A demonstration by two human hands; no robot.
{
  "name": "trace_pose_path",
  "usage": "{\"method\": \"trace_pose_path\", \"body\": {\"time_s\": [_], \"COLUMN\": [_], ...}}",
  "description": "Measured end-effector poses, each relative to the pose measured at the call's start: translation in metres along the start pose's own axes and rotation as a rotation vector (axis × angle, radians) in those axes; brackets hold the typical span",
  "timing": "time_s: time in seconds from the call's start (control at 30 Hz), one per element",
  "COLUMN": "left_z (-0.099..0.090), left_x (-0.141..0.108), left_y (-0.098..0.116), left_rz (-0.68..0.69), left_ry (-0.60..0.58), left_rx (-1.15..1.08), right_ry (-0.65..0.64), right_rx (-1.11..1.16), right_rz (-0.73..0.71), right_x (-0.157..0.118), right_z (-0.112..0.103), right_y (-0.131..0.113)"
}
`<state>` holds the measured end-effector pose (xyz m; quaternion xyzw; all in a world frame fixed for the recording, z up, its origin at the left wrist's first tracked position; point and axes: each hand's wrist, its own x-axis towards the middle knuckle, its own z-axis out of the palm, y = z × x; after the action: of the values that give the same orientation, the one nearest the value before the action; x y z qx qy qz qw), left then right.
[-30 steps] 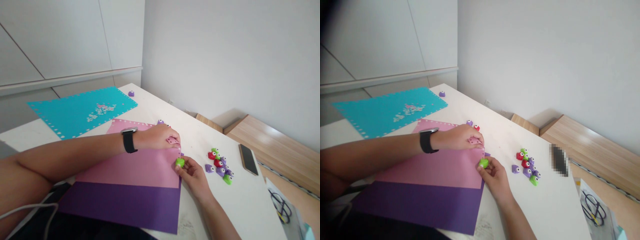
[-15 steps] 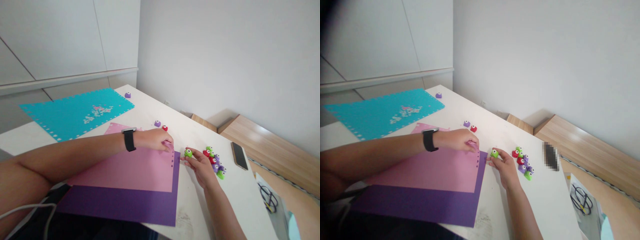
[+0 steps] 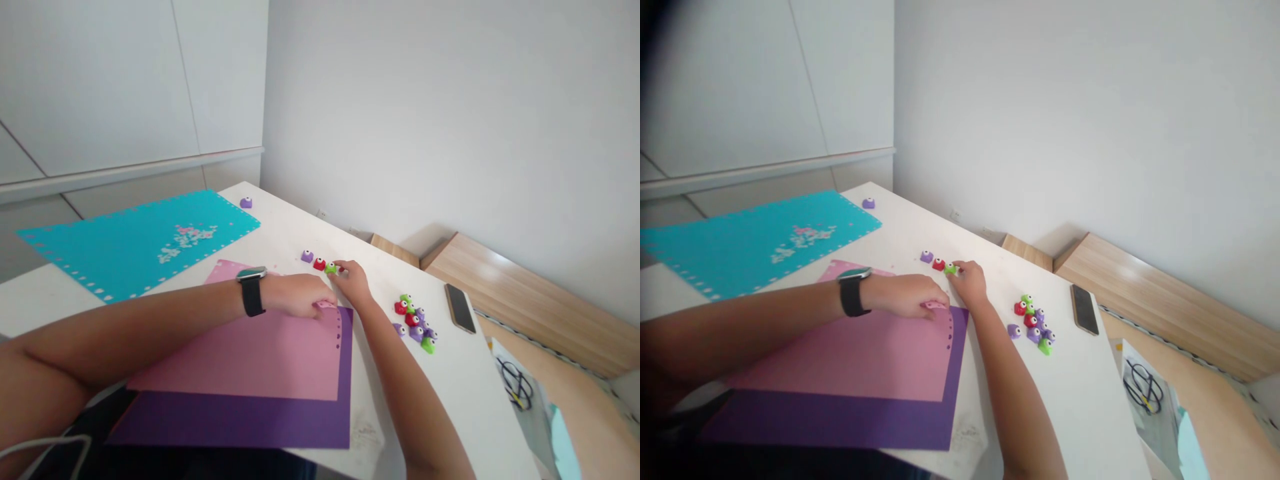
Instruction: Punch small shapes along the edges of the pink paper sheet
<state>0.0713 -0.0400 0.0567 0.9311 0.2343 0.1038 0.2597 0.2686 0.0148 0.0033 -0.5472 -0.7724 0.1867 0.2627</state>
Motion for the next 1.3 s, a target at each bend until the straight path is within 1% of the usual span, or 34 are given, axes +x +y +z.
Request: {"method": "trace_pose_path", "body": {"time_s": [0.1, 0.17, 0.23, 0.33, 0.4, 0.43, 0.47, 0.53, 0.6, 0.67, 0.77, 0.83, 0.97, 1.1, 1.17, 1.23, 1.3], "left_z": [-0.001, -0.001, 0.0, 0.001, 0.0, 0.0, 0.0, -0.001, -0.001, -0.001, -0.002, -0.003, -0.003, 0.002, 0.004, 0.004, 0.001], "left_x": [-0.002, -0.003, -0.002, 0.0, 0.001, 0.001, 0.001, 0.001, 0.001, 0.001, 0.0, 0.0, -0.001, 0.0, 0.001, 0.001, 0.001], "left_y": [-0.001, -0.002, -0.004, -0.007, -0.008, -0.008, -0.008, -0.008, -0.008, -0.008, -0.005, -0.004, -0.003, -0.006, -0.007, -0.007, -0.007], "left_rz": [0.004, 0.0, -0.006, 0.0, 0.009, 0.013, 0.014, 0.013, 0.007, -0.002, -0.008, -0.01, -0.007, 0.006, 0.003, 0.002, 0.009], "left_ry": [0.016, 0.022, 0.027, 0.04, 0.038, 0.039, 0.041, 0.047, 0.051, 0.048, 0.044, 0.044, 0.048, 0.055, 0.058, 0.064, 0.067], "left_rx": [0.009, 0.015, 0.021, 0.021, 0.017, 0.014, 0.011, -0.001, -0.017, -0.025, -0.016, -0.006, 0.002, 0.0, -0.014, -0.029, -0.033], "right_ry": [-0.02, 0.005, 0.053, 0.068, -0.024, -0.082, -0.137, -0.212, -0.246, -0.269, -0.288, -0.272, -0.233, -0.254, -0.223, -0.174, -0.15], "right_rx": [-0.029, -0.055, -0.1, -0.195, -0.34, -0.402, -0.455, -0.508, -0.504, -0.462, -0.386, -0.353, -0.323, -0.292, -0.252, -0.11, 0.174], "right_rz": [-0.022, -0.02, -0.002, 0.063, 0.191, 0.246, 0.275, 0.295, 0.278, 0.235, 0.141, 0.1, 0.11, 0.12, 0.148, 0.214, 0.281], "right_x": [0.001, -0.005, -0.016, -0.043, -0.065, -0.077, -0.089, -0.111, -0.128, -0.14, -0.148, -0.151, -0.155, -0.157, -0.156, -0.153, -0.147], "right_z": [-0.001, -0.014, -0.038, -0.087, -0.118, -0.131, -0.14, -0.15, -0.15, -0.145, -0.136, -0.132, -0.129, -0.129, -0.127, -0.124, -0.119], "right_y": [-0.003, -0.003, -0.001, 0.007, 0.015, 0.019, 0.023, 0.03, 0.036, 0.04, 0.045, 0.046, 0.047, 0.047, 0.044, 0.038, 0.027]}}
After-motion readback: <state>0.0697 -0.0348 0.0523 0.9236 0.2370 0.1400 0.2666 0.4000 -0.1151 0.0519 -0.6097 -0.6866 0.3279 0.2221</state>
